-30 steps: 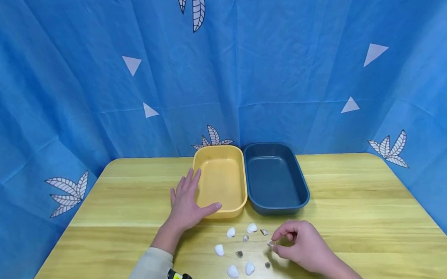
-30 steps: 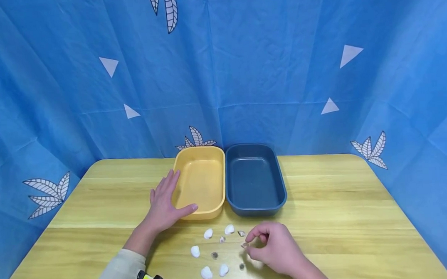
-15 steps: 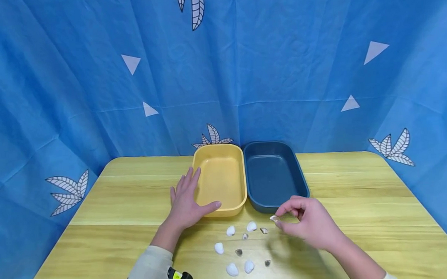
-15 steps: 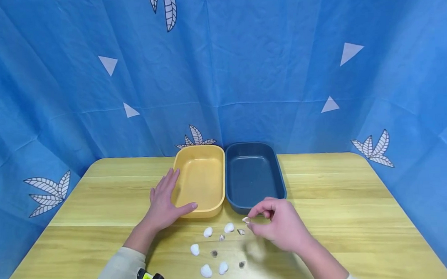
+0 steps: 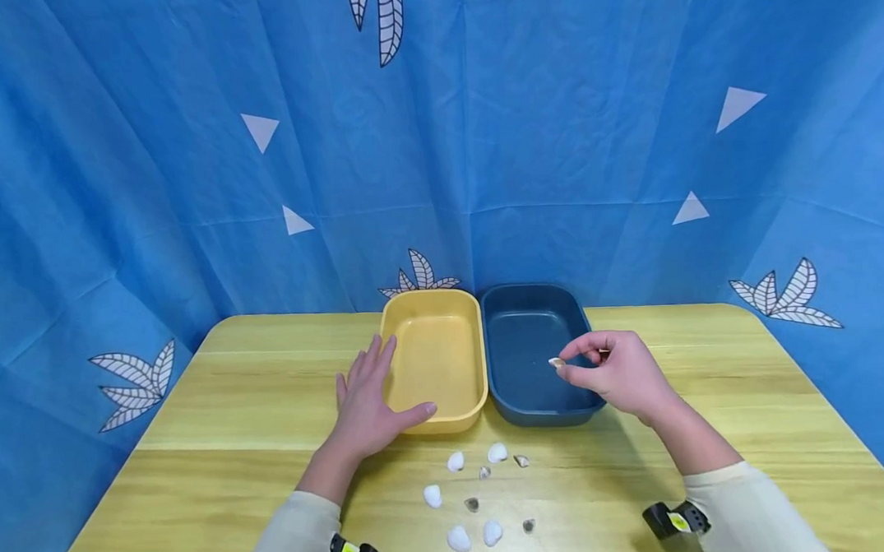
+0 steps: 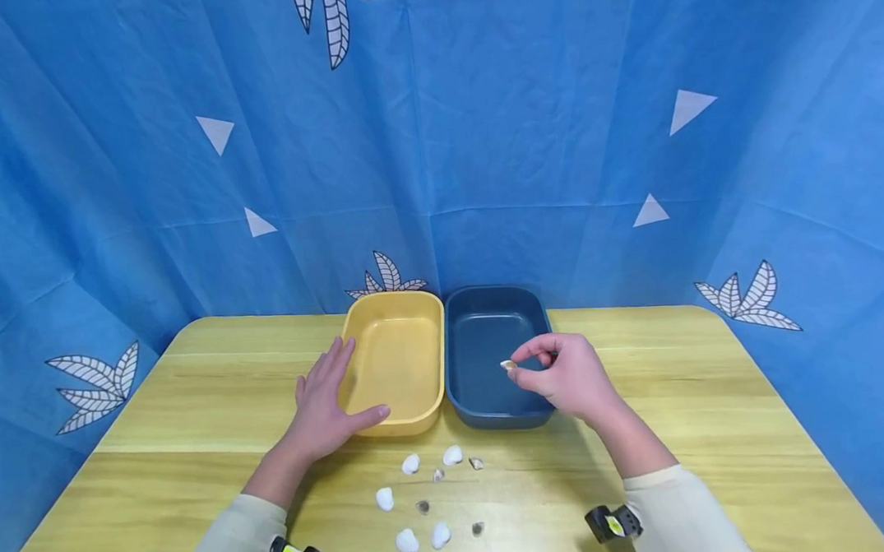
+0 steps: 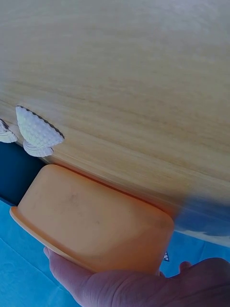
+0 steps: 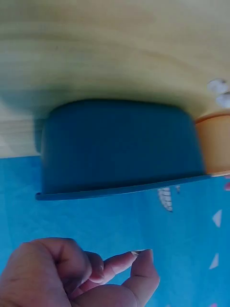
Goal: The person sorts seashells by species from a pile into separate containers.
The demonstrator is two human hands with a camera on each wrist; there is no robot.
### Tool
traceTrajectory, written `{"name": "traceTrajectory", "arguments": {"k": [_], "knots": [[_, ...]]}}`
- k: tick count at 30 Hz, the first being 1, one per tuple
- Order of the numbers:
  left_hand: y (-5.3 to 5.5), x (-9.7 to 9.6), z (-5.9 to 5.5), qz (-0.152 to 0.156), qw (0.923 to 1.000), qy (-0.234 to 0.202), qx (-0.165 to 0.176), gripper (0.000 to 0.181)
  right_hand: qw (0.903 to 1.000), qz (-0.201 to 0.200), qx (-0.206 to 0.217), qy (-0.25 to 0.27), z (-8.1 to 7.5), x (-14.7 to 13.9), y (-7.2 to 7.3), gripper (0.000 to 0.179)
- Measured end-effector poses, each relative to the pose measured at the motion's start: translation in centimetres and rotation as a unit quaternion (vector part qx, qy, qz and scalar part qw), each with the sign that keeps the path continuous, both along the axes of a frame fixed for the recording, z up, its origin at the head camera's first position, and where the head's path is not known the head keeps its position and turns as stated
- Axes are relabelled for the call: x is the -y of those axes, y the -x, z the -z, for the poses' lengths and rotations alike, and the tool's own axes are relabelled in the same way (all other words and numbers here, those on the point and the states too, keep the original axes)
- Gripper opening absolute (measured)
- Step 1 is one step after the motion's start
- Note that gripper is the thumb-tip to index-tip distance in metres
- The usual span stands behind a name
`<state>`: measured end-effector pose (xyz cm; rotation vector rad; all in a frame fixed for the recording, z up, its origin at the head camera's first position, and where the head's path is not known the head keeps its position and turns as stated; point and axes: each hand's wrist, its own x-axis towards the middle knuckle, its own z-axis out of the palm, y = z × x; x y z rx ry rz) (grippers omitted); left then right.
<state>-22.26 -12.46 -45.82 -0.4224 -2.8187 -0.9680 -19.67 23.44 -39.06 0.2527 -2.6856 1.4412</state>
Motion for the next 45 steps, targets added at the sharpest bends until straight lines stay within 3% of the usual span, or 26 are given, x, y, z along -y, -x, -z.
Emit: {"name": "traceTrajectory", "arguments": {"k": [8,15,24,45], "knots": [[0.0,0.0,0.0,0.000,1.0000,0.000,-0.001,0.116,0.9996,0.012,0.023,-0.007,0.2,-0.5,3.8,0.017],[-0.1,0.0,0.0,-0.004,1.0000,0.002,0.003,0.116,0.9988,0.020,0.043,0.009,1.3,-0.5,5.8,0.018],[-0.2,-0.1,0.1,0.001,1.0000,-0.002,0.009,0.115,0.9985,0.027,0.048,0.002,2.8,-0.4,6.2,0.017],[0.0,0.1,0.1,-0.001,0.9999,-0.007,0.008,0.116,0.9973,0.036,0.064,-0.008,2.2,0.1,6.5,0.024]]}}
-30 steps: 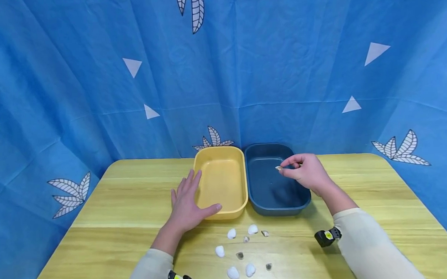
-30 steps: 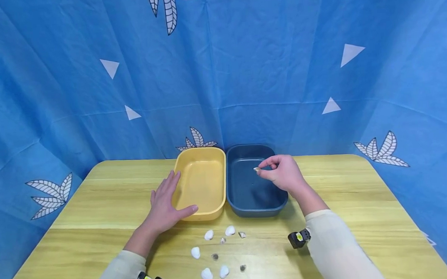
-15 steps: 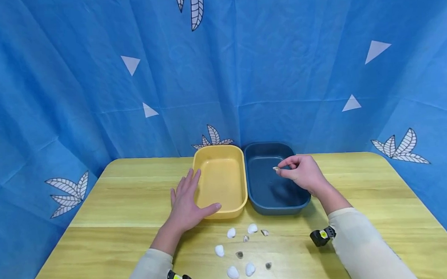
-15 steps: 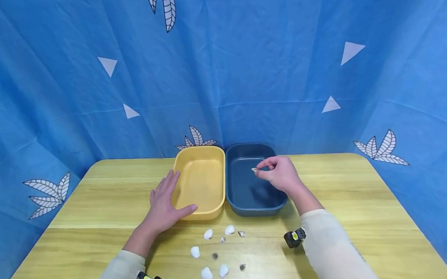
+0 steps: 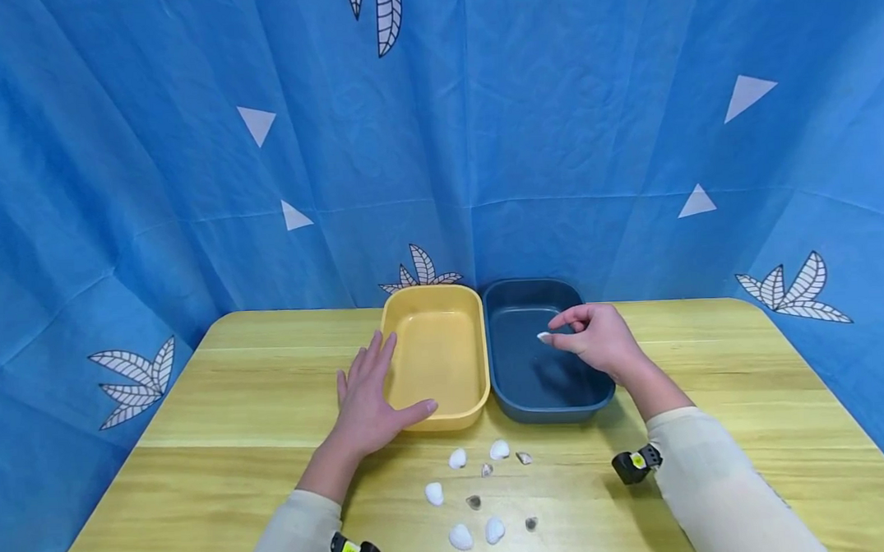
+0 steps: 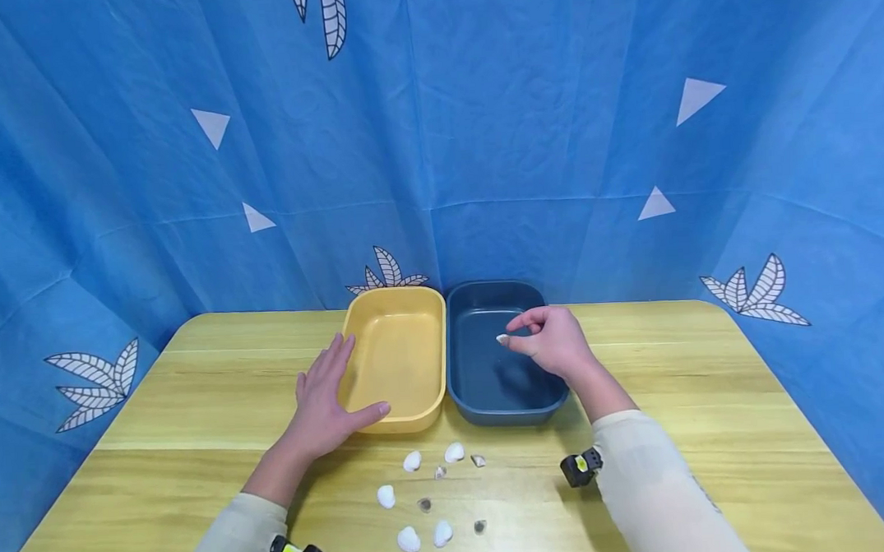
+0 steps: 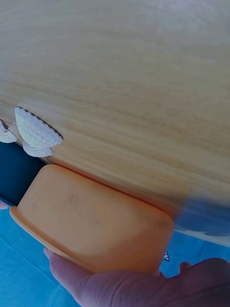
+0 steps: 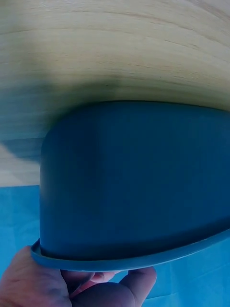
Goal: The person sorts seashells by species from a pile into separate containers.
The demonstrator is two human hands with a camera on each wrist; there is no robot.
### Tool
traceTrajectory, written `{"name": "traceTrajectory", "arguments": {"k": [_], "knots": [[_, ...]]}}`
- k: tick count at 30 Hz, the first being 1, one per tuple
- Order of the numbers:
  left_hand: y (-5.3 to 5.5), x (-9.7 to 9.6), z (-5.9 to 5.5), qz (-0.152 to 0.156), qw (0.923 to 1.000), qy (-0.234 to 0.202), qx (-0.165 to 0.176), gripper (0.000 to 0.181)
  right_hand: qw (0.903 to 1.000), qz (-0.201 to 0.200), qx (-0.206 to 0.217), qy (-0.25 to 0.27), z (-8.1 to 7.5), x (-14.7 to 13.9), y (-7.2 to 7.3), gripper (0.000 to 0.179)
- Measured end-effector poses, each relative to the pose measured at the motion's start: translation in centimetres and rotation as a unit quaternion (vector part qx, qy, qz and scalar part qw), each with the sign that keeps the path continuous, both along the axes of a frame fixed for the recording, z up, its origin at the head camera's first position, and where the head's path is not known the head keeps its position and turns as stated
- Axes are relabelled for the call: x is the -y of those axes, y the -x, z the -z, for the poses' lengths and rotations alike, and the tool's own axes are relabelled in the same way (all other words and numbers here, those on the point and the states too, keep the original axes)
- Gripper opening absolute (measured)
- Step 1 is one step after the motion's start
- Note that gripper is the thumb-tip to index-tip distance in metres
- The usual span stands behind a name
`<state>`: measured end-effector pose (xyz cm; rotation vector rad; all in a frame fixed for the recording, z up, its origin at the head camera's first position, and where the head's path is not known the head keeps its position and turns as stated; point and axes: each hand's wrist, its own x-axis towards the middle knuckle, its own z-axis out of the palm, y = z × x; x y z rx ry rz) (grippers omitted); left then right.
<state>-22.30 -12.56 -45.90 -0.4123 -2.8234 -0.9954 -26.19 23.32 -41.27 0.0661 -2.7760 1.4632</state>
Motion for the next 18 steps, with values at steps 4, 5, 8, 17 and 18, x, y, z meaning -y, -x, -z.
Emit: {"name": "traceTrajectory", "arguments": {"k": [4,5,8,17,18], "knots": [[-0.1,0.0,0.0,0.000,1.0000,0.000,-0.001,0.116,1.0000,0.002,-0.004,-0.006,0.0,0.0,-0.1,0.027],[-0.1,0.0,0.0,0.000,1.0000,0.001,-0.001,0.116,0.9999,0.004,-0.006,-0.008,0.0,0.0,-0.1,0.027],[-0.1,0.0,0.0,0.000,1.0000,0.002,-0.001,0.116,0.9999,0.006,-0.006,-0.009,0.0,0.0,-0.2,0.028],[-0.1,0.0,-0.1,0.000,1.0000,0.006,0.003,0.116,0.9998,-0.002,-0.019,0.003,-0.9,-0.2,-1.8,0.029],[0.0,0.0,-0.1,0.000,1.0000,0.006,0.002,0.116,0.9997,-0.006,-0.021,0.005,-1.0,-0.2,-2.1,0.028]]}}
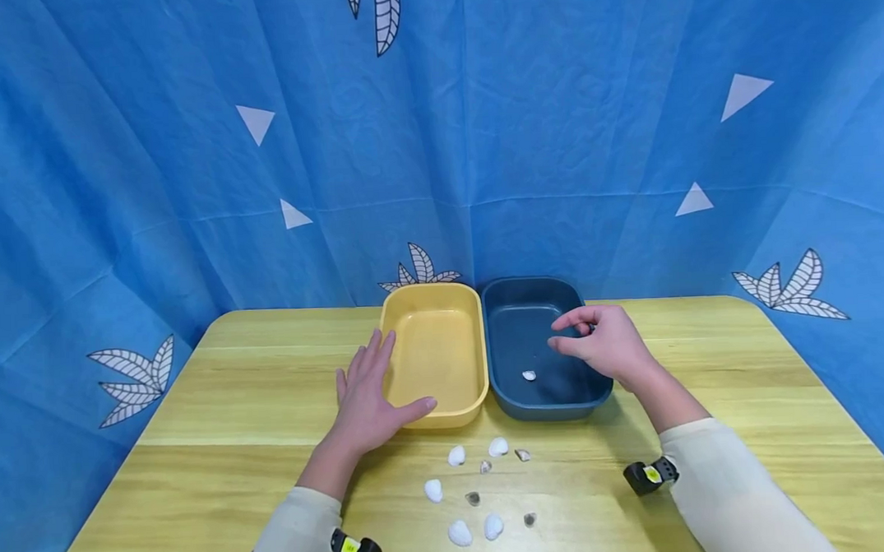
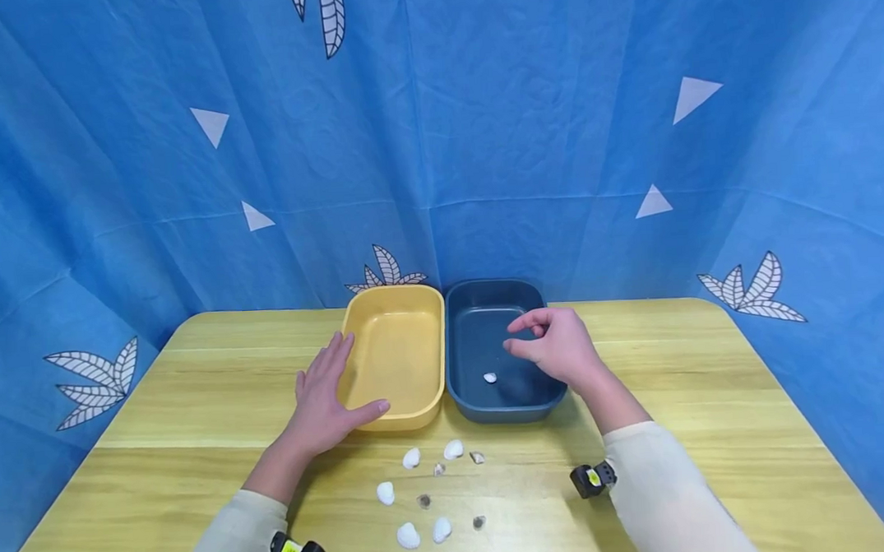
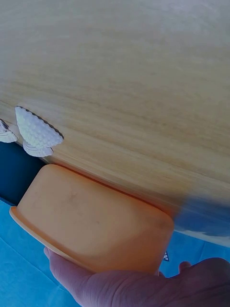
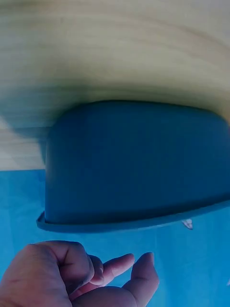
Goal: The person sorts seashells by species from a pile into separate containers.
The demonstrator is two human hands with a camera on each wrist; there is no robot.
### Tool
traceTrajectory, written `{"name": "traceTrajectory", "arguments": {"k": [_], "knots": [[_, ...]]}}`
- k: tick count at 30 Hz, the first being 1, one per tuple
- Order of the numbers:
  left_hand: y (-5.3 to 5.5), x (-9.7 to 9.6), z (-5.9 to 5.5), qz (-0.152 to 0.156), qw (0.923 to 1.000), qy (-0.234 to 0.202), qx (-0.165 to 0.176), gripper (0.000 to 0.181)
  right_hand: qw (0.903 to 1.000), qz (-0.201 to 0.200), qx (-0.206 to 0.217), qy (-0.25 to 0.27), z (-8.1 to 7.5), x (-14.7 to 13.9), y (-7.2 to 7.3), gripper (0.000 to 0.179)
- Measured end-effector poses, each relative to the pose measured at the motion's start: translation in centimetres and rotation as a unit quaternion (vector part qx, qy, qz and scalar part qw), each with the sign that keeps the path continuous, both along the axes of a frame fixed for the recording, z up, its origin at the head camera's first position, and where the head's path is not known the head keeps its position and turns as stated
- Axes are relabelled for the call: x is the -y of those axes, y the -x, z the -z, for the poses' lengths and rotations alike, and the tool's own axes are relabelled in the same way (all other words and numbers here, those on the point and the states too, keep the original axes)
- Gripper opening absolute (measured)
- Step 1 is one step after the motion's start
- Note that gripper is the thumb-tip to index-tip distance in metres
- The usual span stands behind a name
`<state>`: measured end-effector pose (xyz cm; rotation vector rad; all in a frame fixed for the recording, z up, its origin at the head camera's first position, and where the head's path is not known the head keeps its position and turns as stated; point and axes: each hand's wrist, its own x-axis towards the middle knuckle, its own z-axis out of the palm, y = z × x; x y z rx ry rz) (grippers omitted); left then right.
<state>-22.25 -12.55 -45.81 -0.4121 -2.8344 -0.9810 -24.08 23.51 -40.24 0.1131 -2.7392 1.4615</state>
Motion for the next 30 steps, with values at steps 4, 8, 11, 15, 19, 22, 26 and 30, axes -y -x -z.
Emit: {"name": "traceTrajectory", "arguments": {"k": [4,8,11,15,19,22,26,30], "knots": [[0.0,0.0,0.0,0.001,1.0000,0.000,-0.002,0.116,0.9999,-0.013,-0.010,-0.005,-0.3,0.3,-1.5,0.024],[0.0,0.1,0.0,0.004,1.0000,-0.004,-0.001,0.115,0.9993,-0.031,-0.022,-0.005,-0.4,0.6,-3.3,0.020],[0.1,0.1,0.0,0.006,1.0000,-0.007,-0.001,0.115,0.9983,-0.048,-0.033,0.000,-0.4,0.8,-4.6,0.019],[0.1,0.0,0.1,0.005,0.9999,-0.007,-0.006,0.115,0.9965,-0.067,-0.050,0.007,-0.1,1.2,-6.3,0.018],[0.0,0.0,0.2,0.005,1.0000,-0.005,-0.003,0.115,0.9950,-0.081,-0.054,0.021,0.5,1.5,-8.0,0.018],[-0.1,0.0,0.2,0.006,1.0000,-0.003,0.002,0.116,0.9947,-0.082,-0.054,0.032,1.1,1.8,-9.1,0.019],[-0.1,0.0,0.0,0.005,1.0000,-0.002,0.003,0.116,0.9946,-0.077,-0.049,0.050,1.8,2.3,-10.4,0.020],[-0.1,0.0,-0.3,0.005,1.0000,-0.002,0.005,0.115,0.9937,-0.085,-0.033,0.065,2.5,2.9,-11.2,0.021]]}}
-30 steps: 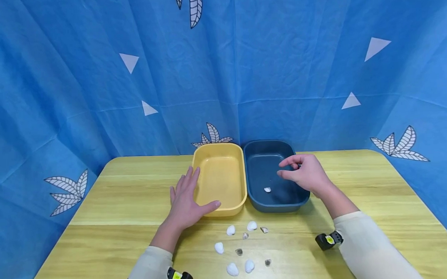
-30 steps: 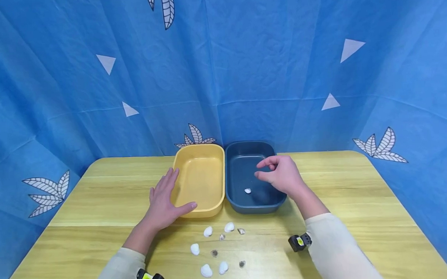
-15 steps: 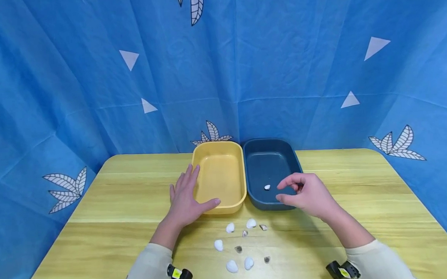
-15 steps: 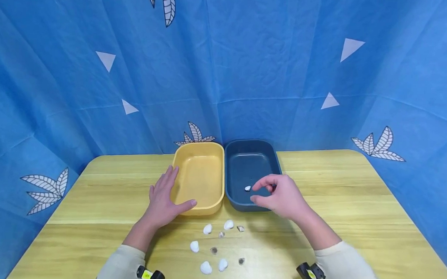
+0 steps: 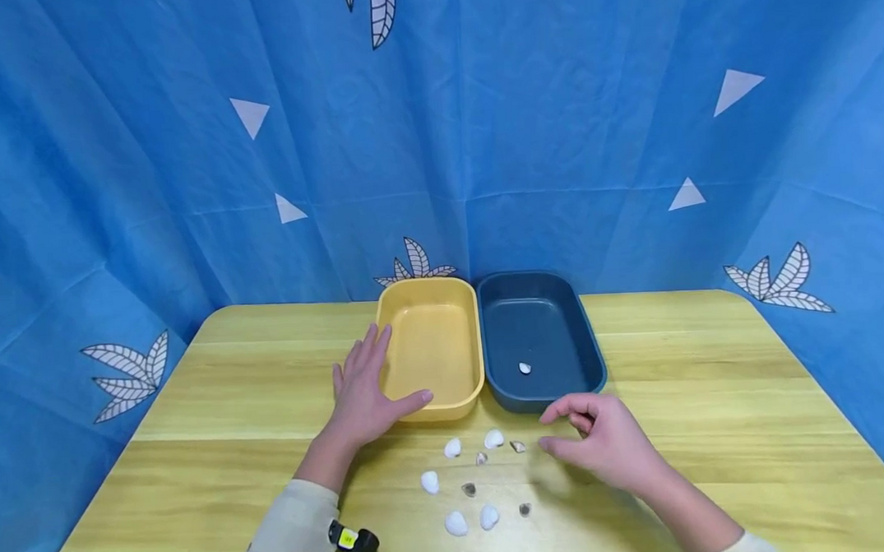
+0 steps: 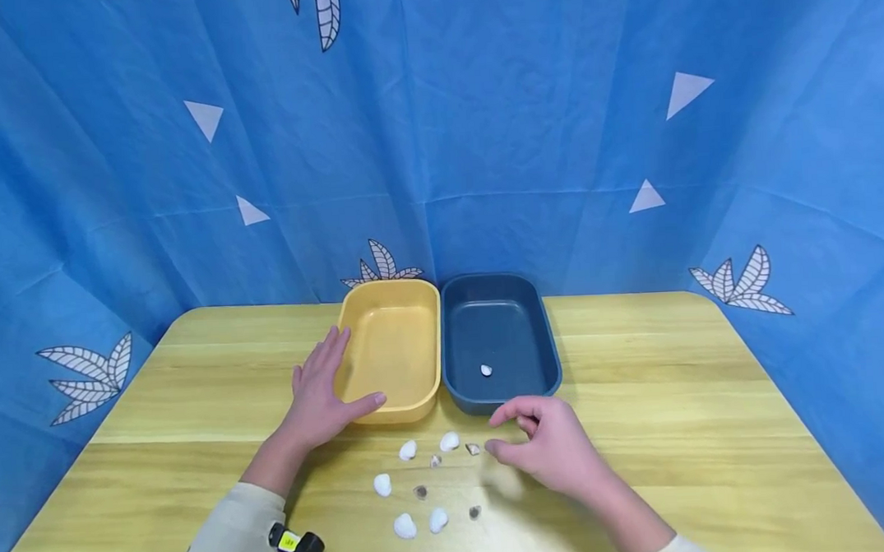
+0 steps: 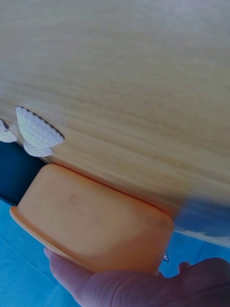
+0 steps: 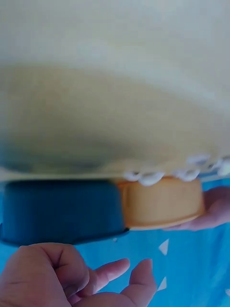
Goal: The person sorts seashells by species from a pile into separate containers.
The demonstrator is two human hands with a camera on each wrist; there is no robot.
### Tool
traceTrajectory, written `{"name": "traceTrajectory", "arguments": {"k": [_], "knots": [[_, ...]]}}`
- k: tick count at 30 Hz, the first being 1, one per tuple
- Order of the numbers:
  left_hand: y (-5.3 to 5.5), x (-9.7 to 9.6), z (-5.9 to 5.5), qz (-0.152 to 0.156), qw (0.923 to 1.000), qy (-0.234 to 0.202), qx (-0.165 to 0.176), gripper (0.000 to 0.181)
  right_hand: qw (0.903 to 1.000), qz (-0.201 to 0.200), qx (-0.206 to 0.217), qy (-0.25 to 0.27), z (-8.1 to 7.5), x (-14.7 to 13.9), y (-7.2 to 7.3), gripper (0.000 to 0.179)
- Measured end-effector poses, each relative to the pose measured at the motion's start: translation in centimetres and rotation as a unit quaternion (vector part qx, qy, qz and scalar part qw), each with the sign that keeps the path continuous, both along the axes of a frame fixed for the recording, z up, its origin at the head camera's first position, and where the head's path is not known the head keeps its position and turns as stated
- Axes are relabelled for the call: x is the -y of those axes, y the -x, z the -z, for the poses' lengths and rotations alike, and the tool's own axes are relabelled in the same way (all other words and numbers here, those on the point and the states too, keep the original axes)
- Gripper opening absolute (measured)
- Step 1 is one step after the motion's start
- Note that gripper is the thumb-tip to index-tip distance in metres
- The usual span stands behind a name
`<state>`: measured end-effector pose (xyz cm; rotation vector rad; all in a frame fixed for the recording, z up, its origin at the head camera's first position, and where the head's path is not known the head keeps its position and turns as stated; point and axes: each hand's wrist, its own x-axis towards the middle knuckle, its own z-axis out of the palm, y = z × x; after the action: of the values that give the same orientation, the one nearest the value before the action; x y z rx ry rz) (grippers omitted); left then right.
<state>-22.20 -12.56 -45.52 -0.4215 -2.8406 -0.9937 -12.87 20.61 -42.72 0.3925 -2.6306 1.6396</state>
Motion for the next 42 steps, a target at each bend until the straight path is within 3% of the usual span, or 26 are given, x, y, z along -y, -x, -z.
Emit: {"name": "traceTrajectory", "arguments": {"k": [8,17,26,42], "knots": [[0.3,-0.1,-0.1,0.001,1.0000,0.003,0.005,0.116,0.9991,-0.003,0.041,-0.010,1.3,1.1,-0.2,0.023],[0.3,0.0,0.1,0.002,1.0000,0.000,0.000,0.115,0.9992,-0.020,0.031,-0.017,3.0,1.5,0.3,0.020],[0.3,0.0,0.1,0.003,1.0000,0.000,0.003,0.115,0.9980,-0.013,0.042,-0.045,4.4,1.8,0.8,0.023],[0.2,0.0,0.1,0.001,1.0000,0.005,0.005,0.115,0.9944,0.025,0.053,-0.088,4.5,2.5,1.0,0.018]]}}
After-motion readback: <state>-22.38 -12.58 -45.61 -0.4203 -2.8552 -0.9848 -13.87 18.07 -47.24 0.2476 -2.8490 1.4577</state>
